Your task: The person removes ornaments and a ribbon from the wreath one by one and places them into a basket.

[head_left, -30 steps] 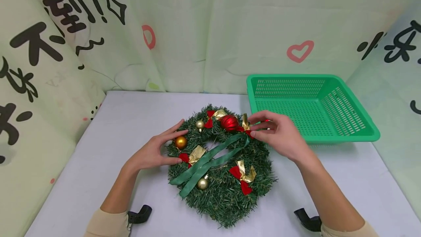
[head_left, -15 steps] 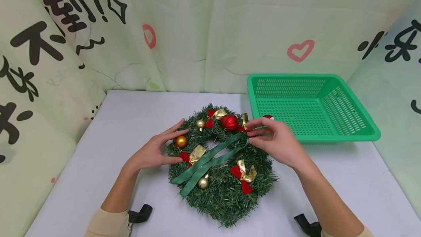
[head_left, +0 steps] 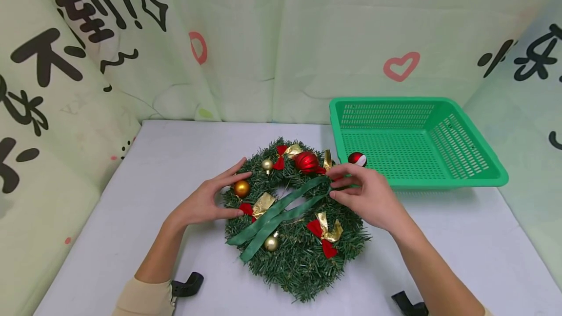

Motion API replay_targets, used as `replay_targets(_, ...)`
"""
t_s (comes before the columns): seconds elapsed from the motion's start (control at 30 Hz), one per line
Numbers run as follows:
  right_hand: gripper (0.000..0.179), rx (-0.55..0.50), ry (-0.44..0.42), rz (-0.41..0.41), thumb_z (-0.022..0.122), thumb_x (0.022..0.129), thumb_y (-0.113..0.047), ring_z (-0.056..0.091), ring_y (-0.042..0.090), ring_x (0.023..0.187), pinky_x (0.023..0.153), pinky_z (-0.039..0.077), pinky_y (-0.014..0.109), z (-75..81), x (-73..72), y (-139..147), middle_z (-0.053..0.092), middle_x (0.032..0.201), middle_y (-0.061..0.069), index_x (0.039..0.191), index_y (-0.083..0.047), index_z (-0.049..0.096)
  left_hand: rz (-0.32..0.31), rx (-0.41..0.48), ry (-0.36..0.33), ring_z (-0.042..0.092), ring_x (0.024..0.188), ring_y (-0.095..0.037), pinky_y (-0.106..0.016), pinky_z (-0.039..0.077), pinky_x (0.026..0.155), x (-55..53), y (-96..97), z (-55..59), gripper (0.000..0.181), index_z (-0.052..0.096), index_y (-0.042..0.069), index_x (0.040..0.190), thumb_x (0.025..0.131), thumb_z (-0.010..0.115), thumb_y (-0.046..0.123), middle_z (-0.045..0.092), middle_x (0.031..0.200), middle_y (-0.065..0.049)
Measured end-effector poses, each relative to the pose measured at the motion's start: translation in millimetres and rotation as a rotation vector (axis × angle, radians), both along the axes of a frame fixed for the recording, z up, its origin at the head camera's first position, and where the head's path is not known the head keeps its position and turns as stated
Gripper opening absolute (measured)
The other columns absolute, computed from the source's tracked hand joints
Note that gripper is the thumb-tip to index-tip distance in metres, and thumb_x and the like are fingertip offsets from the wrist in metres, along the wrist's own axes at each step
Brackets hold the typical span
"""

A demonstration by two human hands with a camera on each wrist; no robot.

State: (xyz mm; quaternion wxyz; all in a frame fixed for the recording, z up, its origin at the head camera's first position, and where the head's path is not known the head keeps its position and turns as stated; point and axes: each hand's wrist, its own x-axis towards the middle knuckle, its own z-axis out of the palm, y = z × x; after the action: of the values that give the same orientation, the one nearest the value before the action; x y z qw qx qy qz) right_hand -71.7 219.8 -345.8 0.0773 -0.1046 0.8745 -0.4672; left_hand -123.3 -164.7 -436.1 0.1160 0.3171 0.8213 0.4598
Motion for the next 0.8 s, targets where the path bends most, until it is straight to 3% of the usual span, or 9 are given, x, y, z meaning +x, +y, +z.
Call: replay_targets(0.8, 0.042, 0.175, 0.076, -0.057, 0.077, 0.092, -0.006, 0.075, 0.032, 0.106, 0.087, 0.063, 0.044, -12.8, 9.1, -10.9, 0.072, 0.127, 0.016, 0.133, -0.009, 0.068, 0.0, 0.001, 0.004, 0.022, 0.161, -0.029, -0.069, 0.027, 0.121, 0.8, 0.2, 1.3, 0.084, 0.047, 0.023, 0.159, 0.085, 0.088, 0.023, 0.017, 0.176, 0.002)
